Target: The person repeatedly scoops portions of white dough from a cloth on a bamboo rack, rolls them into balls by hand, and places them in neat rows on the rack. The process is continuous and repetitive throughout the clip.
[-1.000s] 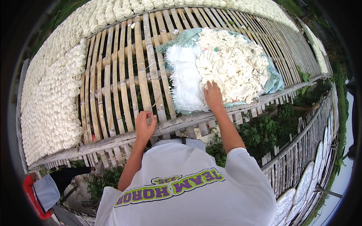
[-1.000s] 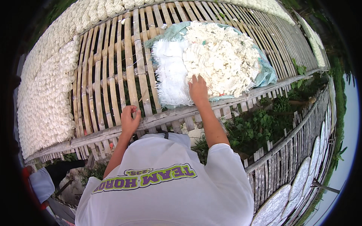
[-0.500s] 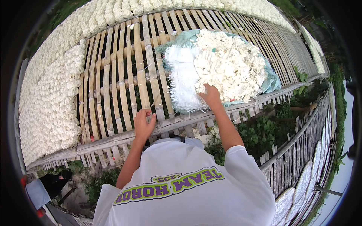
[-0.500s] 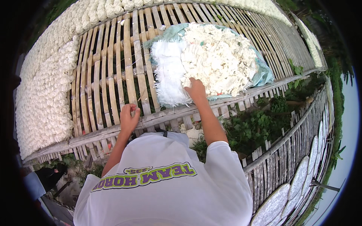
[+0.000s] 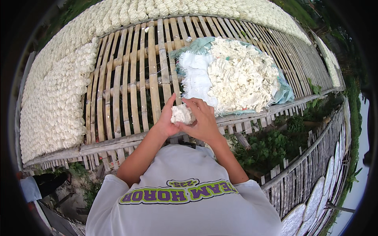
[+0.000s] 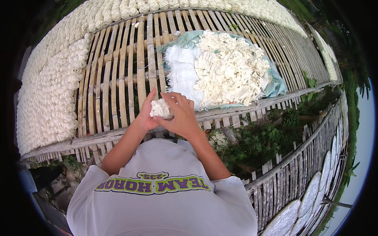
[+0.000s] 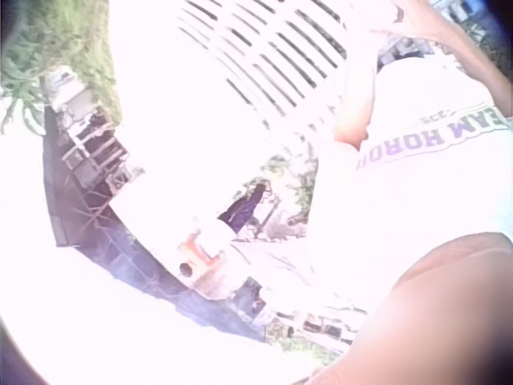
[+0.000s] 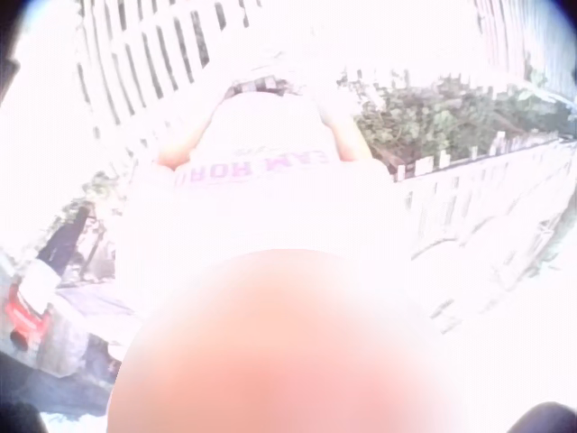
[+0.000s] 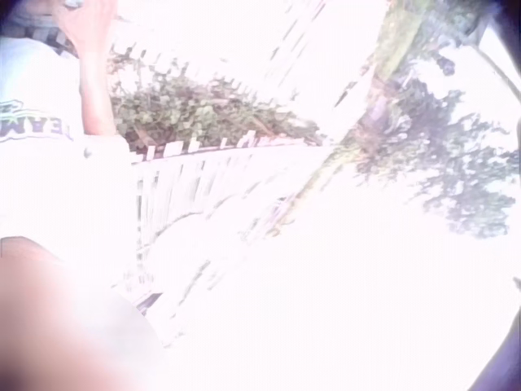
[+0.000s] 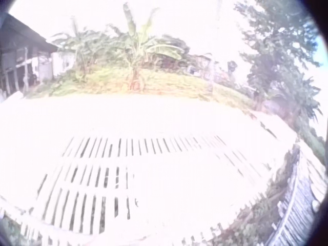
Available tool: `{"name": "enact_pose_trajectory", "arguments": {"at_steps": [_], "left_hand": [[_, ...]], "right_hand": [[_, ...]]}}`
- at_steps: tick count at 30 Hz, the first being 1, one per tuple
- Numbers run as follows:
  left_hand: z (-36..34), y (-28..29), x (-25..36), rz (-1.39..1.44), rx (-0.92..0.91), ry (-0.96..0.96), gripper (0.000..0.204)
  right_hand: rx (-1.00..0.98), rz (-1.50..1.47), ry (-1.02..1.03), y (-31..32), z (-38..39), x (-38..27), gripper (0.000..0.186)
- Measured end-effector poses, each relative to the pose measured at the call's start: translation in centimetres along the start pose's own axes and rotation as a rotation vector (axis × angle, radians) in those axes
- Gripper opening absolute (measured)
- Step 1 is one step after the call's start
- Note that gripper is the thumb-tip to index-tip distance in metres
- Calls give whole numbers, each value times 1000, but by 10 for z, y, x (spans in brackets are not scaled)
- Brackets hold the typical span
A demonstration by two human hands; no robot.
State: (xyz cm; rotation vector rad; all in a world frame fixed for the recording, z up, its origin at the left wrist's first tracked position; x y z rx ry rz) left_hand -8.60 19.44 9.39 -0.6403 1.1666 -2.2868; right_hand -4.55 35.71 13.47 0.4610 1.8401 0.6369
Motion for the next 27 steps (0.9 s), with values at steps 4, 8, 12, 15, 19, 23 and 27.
{"name": "enact_pose_trajectory", "arguments": {"at_steps": [4,8,12,15,19,23,27], "left_hand": [[7,8,-6,36,-112,-6,75],[10,11,-13,50,-171,-152,86],[11,4,-13,123,-67,-158,87],[15,5,-7,158,-39,-159,88],[23,12,3,59,-193,-42,88],[16,10,3,57,-144,-44,89],[5,1,-4,1,87,-182,90]], "right_hand": [[75,-57,110,-28,-11,-20,70],[83,-325,48,-55,-16,-15,67],[158,-379,-92,-59,-18,-8,66],[126,-402,-28,-59,-19,-14,66],[57,-290,273,-61,-21,-21,55],[100,-277,335,-65,-24,-17,35],[231,-366,-35,-67,-25,-12,30]]}}
Point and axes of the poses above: each hand's wrist, its own z-axis away from the middle knuckle, its own y-axis out of the back of the hand, x = y × z, the point moved 1 cm from there along -z, towards the middle knuckle, and after that the axes turned 1 degree about -z, right-handed, at the moved point
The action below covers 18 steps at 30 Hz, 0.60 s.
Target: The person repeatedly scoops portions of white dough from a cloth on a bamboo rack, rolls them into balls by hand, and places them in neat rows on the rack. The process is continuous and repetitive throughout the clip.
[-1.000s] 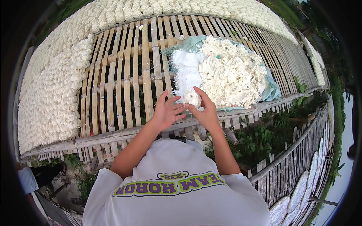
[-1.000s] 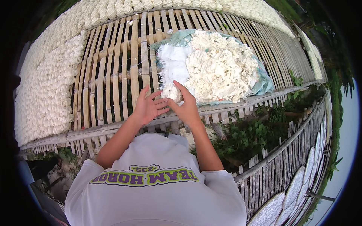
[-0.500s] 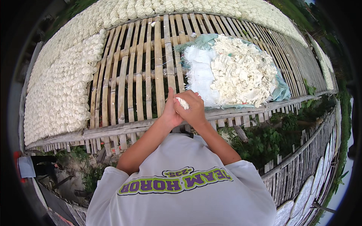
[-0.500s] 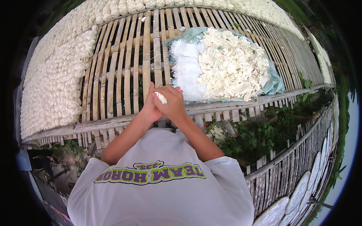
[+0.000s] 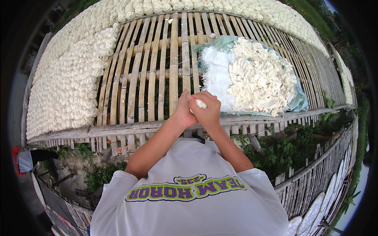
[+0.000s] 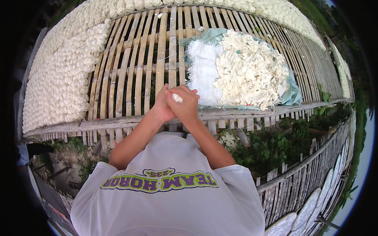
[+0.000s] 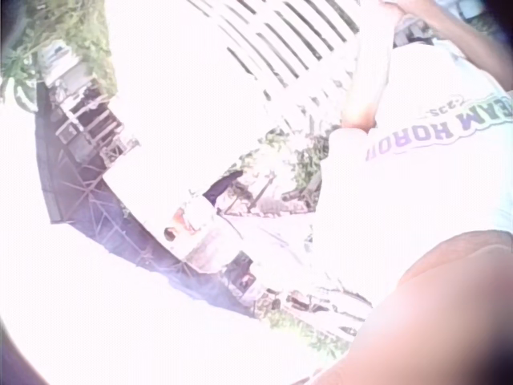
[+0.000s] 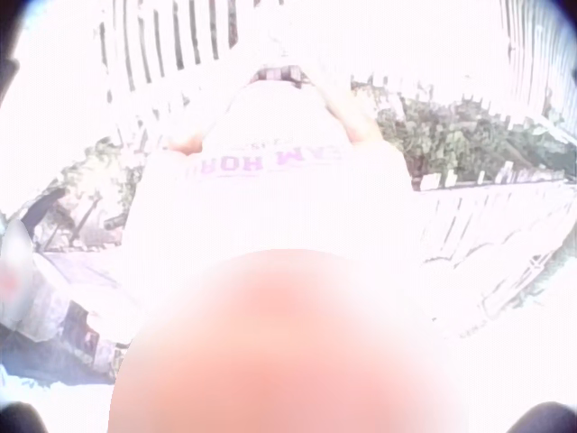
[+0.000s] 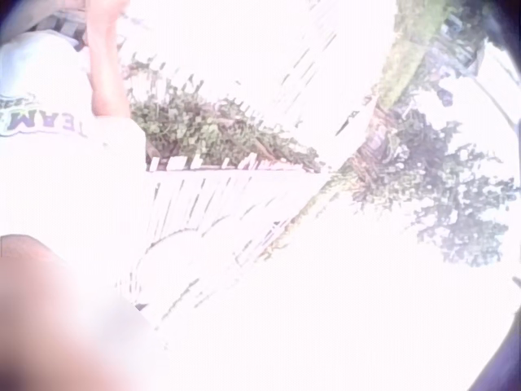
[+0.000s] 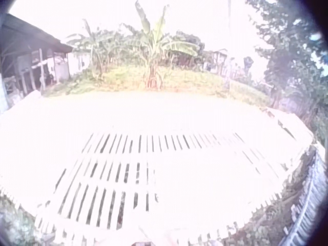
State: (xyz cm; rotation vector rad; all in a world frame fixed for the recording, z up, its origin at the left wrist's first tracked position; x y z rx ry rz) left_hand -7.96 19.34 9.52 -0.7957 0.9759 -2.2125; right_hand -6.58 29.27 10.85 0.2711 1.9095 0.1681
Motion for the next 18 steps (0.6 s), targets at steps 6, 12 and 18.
{"name": "enact_pose_trajectory", "arguments": {"at_steps": [6,12,18], "left_hand": [[7,7,1,83,-176,-18,83],[2,14,4,386,-306,277,84],[10,1,-8,88,-19,-67,80]], "right_hand": [[21,-37,103,-2,5,-19,34],[-58,-11,269,-1,4,-5,27],[198,-165,-97,-13,2,-1,21]]}}
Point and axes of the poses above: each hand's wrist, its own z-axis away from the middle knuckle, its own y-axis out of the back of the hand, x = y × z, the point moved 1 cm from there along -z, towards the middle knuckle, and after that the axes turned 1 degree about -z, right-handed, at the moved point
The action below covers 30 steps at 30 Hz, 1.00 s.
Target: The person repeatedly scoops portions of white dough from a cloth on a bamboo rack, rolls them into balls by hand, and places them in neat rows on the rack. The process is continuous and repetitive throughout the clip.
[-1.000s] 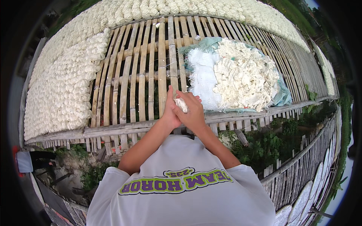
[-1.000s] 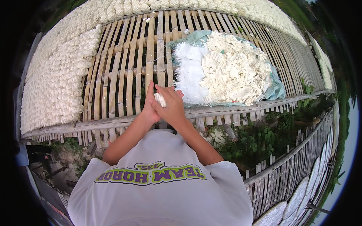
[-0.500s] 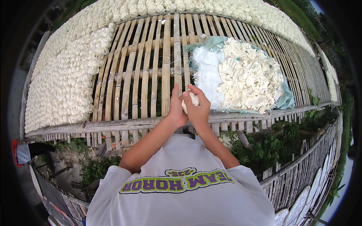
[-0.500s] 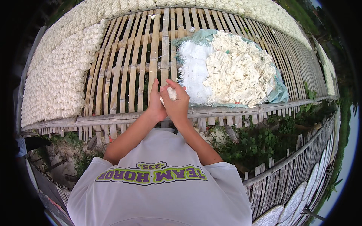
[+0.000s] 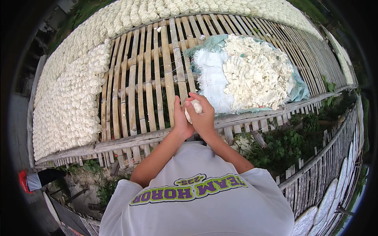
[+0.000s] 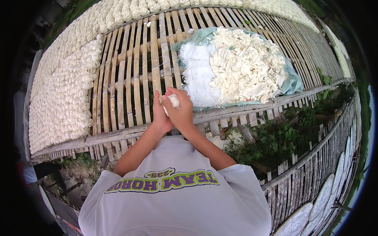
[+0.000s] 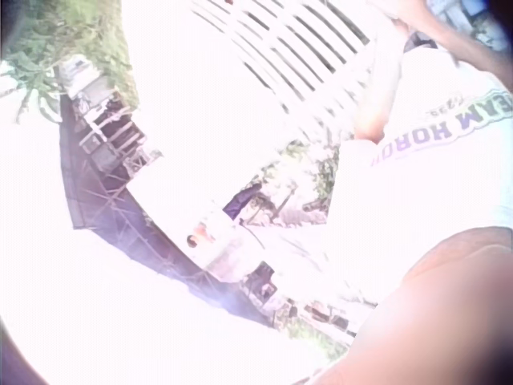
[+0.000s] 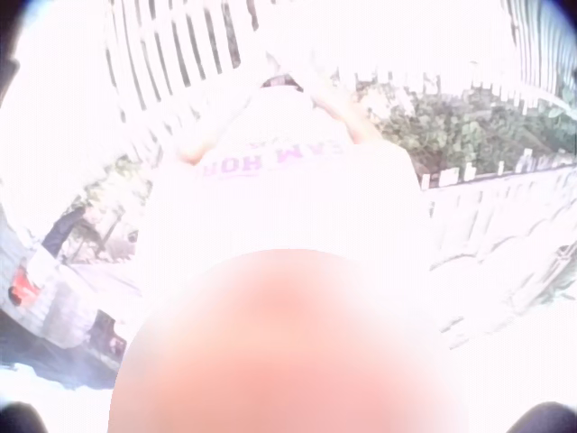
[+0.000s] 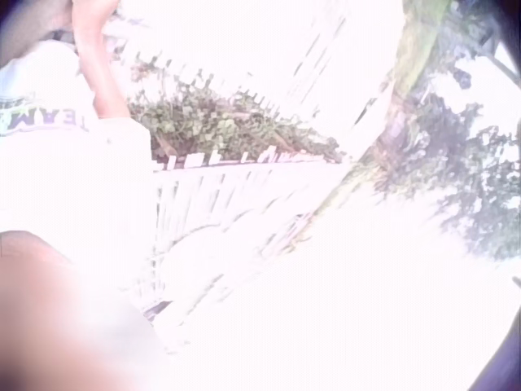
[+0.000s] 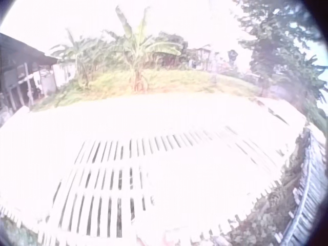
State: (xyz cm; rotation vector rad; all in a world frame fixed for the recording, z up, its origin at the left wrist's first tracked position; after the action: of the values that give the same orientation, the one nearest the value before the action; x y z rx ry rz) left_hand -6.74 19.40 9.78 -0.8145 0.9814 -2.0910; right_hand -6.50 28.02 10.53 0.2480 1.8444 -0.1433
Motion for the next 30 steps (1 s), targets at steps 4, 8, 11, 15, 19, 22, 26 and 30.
{"name": "enact_pose_trajectory", "arguments": {"at_steps": [4,8,11,15,19,22,26,30], "left_hand": [[7,2,7,-83,-164,56,79],[-3,16,6,-95,-286,241,81],[-5,25,1,-76,-334,133,83],[-3,24,2,19,-83,42,86],[10,7,19,-158,-313,47,86],[22,0,26,-341,-81,29,88],[22,-4,14,-133,-24,33,88],[14,3,12,43,-95,-66,101]], "right_hand": [[97,47,199,-12,6,-26,26],[-98,80,395,-1,-1,-25,27],[-234,64,370,6,2,-13,19],[-19,20,58,2,7,-9,25],[-215,19,316,-1,4,-21,32],[-308,109,364,1,-4,-16,27],[-322,76,382,-3,1,-4,20],[-164,26,209,-6,7,-6,20]]}}
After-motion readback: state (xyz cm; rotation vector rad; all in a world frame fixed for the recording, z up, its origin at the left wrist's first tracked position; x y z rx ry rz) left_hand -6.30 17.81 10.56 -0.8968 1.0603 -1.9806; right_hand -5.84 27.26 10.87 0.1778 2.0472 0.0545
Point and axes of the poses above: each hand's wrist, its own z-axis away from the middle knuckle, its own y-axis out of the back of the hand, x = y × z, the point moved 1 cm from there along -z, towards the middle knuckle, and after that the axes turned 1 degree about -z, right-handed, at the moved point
